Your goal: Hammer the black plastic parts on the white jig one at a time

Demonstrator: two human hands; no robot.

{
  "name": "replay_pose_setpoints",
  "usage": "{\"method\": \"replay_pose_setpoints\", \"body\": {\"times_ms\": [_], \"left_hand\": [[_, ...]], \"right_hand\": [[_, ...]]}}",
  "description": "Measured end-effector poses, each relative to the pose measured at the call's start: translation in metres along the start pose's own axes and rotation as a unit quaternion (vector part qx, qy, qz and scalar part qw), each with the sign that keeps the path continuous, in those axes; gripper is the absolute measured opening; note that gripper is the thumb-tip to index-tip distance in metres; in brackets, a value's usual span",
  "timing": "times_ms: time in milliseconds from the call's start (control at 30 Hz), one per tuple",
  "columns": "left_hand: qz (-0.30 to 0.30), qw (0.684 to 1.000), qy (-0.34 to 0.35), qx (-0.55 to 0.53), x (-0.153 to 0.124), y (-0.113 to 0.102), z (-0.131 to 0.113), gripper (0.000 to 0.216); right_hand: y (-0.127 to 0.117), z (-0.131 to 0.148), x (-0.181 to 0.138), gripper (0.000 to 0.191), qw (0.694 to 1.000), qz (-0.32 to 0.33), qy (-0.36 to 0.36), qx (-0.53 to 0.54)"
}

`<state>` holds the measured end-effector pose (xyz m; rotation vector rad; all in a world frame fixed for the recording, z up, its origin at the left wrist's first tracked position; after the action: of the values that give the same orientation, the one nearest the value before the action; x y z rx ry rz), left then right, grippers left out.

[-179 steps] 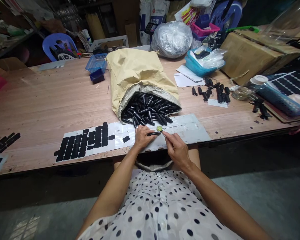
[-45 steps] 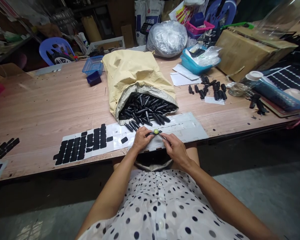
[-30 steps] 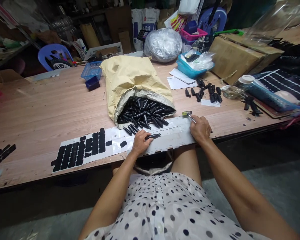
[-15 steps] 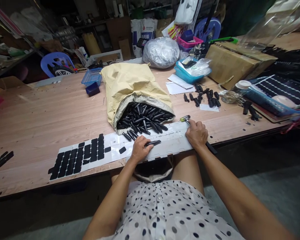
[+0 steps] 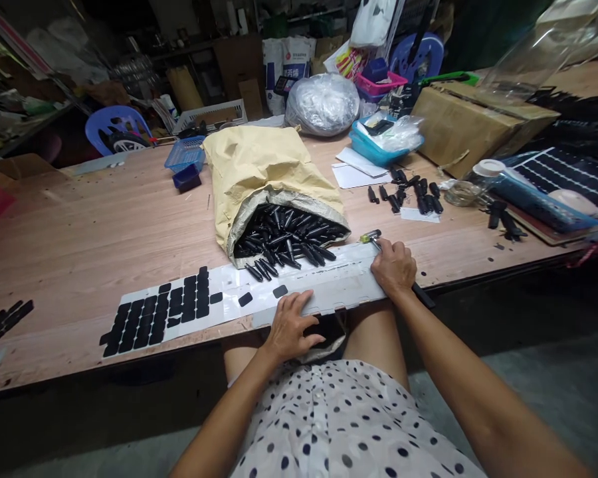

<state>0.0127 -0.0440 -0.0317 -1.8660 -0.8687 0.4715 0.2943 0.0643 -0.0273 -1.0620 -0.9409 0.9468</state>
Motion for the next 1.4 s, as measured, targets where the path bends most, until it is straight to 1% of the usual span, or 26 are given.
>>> {"method": "replay_pose_setpoints", "body": {"times_ms": [67, 133, 200, 267, 367, 433, 500, 567, 633, 700, 733, 800, 900, 967, 1000, 1067, 1133, 1200, 1267, 1400], "left_hand": [[-0.031, 0.999, -0.014, -0.019, -0.001, -0.008, 0.004, 0.023], [-0.078, 0.995, -0.055, -0.034, -0.006, -0.023, 0.017, 0.017], [-0.132, 0.983, -0.121, -0.044, -0.013, -0.043, 0.040, 0.014], [-0.175, 0.963, -0.197, -0.050, -0.020, -0.063, 0.067, 0.015], [-0.209, 0.918, -0.333, -0.053, -0.026, -0.086, 0.105, 0.016], [-0.215, 0.881, -0.418, -0.057, -0.024, -0.094, 0.120, 0.018], [-0.201, 0.852, -0.479, -0.065, -0.016, -0.095, 0.126, 0.018], [-0.171, 0.836, -0.517, -0.073, -0.006, -0.094, 0.126, 0.017], [-0.141, 0.826, -0.540, -0.075, 0.001, -0.092, 0.124, 0.018], [-0.123, 0.820, -0.555, -0.068, 0.001, -0.091, 0.124, 0.017], [-0.118, 0.819, -0.558, -0.063, -0.002, -0.091, 0.125, 0.017], [-0.119, 0.828, -0.546, -0.050, -0.011, -0.092, 0.125, 0.014], [-0.162, 0.862, -0.480, -0.028, -0.021, -0.094, 0.118, 0.006], [-0.181, 0.897, -0.402, -0.022, -0.017, -0.091, 0.104, 0.010], [-0.175, 0.919, -0.353, -0.023, -0.010, -0.088, 0.095, 0.014], [-0.138, 0.957, -0.252, -0.031, 0.009, -0.076, 0.075, 0.017], [-0.089, 0.979, -0.178, -0.037, 0.028, -0.062, 0.059, 0.018], [-0.053, 0.987, -0.145, -0.040, 0.043, -0.051, 0.052, 0.019], [-0.038, 0.989, -0.137, -0.046, 0.049, -0.044, 0.052, 0.020], [-0.060, 0.986, -0.141, -0.067, 0.043, -0.040, 0.060, 0.022]], "right_hand": [[0.000, 0.000, 0.000, 0.036, 1.000, -0.001, -0.002, 0.002], [0.000, 0.000, 0.000, 0.036, 1.000, -0.002, -0.004, 0.004], [0.001, 0.000, 0.000, 0.036, 1.000, -0.001, -0.004, 0.004], [0.001, 0.000, 0.000, 0.036, 1.000, -0.001, -0.004, 0.003], [0.002, 0.000, 0.001, 0.036, 1.000, -0.004, -0.009, 0.003], [0.002, 0.000, 0.001, 0.036, 1.000, -0.004, -0.011, 0.001], [0.003, 0.000, 0.001, 0.036, 1.000, -0.004, -0.013, 0.001], [0.002, 0.000, 0.002, 0.036, 1.000, -0.002, -0.012, 0.001], [0.001, 0.001, 0.001, 0.036, 1.000, -0.001, -0.008, 0.002], [0.000, 0.002, 0.001, 0.036, 1.000, 0.001, -0.003, 0.003], [-0.001, 0.002, 0.001, 0.036, 1.000, 0.001, -0.002, 0.004], [-0.002, 0.003, 0.000, 0.037, 1.000, 0.001, -0.001, 0.007], [-0.001, 0.003, 0.000, 0.037, 1.000, 0.005, 0.001, 0.011], [0.000, 0.003, 0.000, 0.037, 1.000, 0.006, 0.001, 0.012], [0.000, 0.002, 0.000, 0.036, 1.000, 0.005, 0.000, 0.012], [0.001, 0.002, 0.000, 0.036, 1.000, 0.000, -0.001, 0.012], [0.001, 0.001, 0.001, 0.036, 1.000, -0.001, -0.001, 0.009], [0.001, 0.001, 0.001, 0.036, 1.000, 0.002, 0.000, 0.002], [0.001, 0.002, 0.001, 0.036, 1.000, 0.006, -0.002, -0.004], [0.000, 0.003, -0.001, 0.036, 1.000, 0.007, 0.001, -0.004]]}}
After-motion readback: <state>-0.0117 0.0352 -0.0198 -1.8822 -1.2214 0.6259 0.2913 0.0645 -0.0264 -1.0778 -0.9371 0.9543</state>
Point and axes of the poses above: each hand's wrist, its own x-axis towards the middle knuckle, its own y-axis out of the palm, z = x × y, the point moved 5 cm from there along x, towards the middle knuckle, and after that the axes turned 12 degrees about z, right-handed, at the moved point
